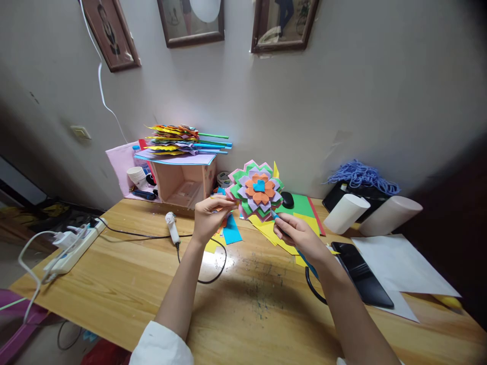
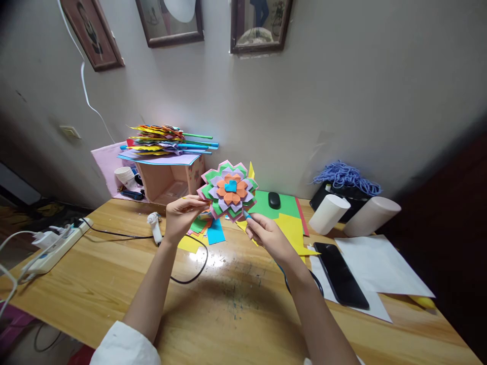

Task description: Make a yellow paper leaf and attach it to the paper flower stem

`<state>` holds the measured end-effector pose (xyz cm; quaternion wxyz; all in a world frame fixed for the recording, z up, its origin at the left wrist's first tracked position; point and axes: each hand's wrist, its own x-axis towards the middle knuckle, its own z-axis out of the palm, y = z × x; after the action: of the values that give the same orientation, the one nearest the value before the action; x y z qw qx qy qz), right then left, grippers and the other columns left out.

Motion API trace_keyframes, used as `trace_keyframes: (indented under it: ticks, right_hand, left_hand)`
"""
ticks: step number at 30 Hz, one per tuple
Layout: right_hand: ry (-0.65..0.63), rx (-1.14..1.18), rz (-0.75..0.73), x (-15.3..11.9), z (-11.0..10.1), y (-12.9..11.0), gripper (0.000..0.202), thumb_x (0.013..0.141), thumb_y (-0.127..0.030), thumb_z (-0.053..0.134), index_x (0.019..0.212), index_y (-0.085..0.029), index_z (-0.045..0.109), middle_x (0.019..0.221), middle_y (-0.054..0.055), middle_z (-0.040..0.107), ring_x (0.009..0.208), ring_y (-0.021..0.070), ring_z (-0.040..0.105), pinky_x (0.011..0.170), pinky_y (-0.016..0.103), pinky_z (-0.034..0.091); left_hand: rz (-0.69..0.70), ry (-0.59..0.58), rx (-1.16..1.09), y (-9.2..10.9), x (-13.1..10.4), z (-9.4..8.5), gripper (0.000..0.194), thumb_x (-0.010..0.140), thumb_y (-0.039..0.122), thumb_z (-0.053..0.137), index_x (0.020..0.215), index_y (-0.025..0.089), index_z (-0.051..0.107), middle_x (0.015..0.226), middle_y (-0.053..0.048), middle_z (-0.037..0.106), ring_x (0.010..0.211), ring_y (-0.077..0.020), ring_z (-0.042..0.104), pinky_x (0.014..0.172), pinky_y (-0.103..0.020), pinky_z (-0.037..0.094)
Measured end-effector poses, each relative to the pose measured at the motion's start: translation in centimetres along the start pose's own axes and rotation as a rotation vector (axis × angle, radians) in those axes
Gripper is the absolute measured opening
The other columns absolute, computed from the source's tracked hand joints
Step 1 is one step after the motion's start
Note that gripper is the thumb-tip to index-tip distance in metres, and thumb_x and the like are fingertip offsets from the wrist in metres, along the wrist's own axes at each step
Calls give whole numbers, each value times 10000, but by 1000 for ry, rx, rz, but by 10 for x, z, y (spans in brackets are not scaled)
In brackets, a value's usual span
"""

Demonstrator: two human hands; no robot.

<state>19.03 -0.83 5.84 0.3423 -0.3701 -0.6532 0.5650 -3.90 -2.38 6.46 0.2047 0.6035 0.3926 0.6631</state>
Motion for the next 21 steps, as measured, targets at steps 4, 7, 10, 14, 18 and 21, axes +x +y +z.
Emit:
trace_keyframes:
  ticks: [4, 7, 10, 14, 18, 21]
  right_hand:
    - [5, -14, -4, 0, -1, 0, 364, 800, -515, 488, 660, -187, 414, 554, -42, 417, 425, 50, 259, 394, 211, 172]
    - [3, -22, -2, -1, -1, 0, 349, 814, -498, 479, 668, -186, 417, 564, -40, 425, 430, 49, 264, 397, 208, 170]
    - [7, -26, 1, -1, -1, -1, 353, 811, -500, 483, 665, -186, 417, 564, -37, 428, 428, 49, 268, 397, 210, 173]
    - [20, -26, -5, -2, -2, -2, 363, 800, -510, 493, 654, -186, 417, 562, -34, 436, 425, 51, 275, 392, 213, 177]
    - [19, -3, -1, -2, -3, -2, 350, 792, -510, 506, 678, -188, 429, 564, -36, 432, 422, 50, 268, 387, 216, 174]
    - [17, 7, -1, -3, -5, -1, 348, 793, -506, 509, 677, -188, 426, 561, -39, 425, 422, 49, 259, 389, 216, 171]
  left_hand:
    - [-32, 13, -39, 2, 0, 2, 101, 625, 236, 727, 702, 172, 714, 733, -64, 693, 728, -195, 654, 674, -314, 546]
    - [-75, 23, -60, 7, 0, 2, 103, 625, 211, 726, 711, 164, 697, 720, -50, 698, 708, -193, 670, 672, -307, 559]
    - [-115, 26, -70, 15, 0, 2, 107, 626, 202, 723, 710, 154, 675, 733, -53, 703, 721, -205, 678, 654, -303, 566]
    - [-139, 31, -87, 21, 2, -1, 144, 610, 188, 733, 724, 148, 654, 733, -49, 702, 725, -199, 680, 666, -296, 567]
    - [-147, 58, -72, 20, 4, -7, 228, 564, 183, 766, 755, 156, 644, 728, -38, 702, 706, -188, 679, 634, -275, 570]
    - [-187, 62, -95, 19, 5, -11, 210, 587, 201, 754, 760, 157, 645, 719, -42, 705, 706, -194, 680, 621, -275, 570]
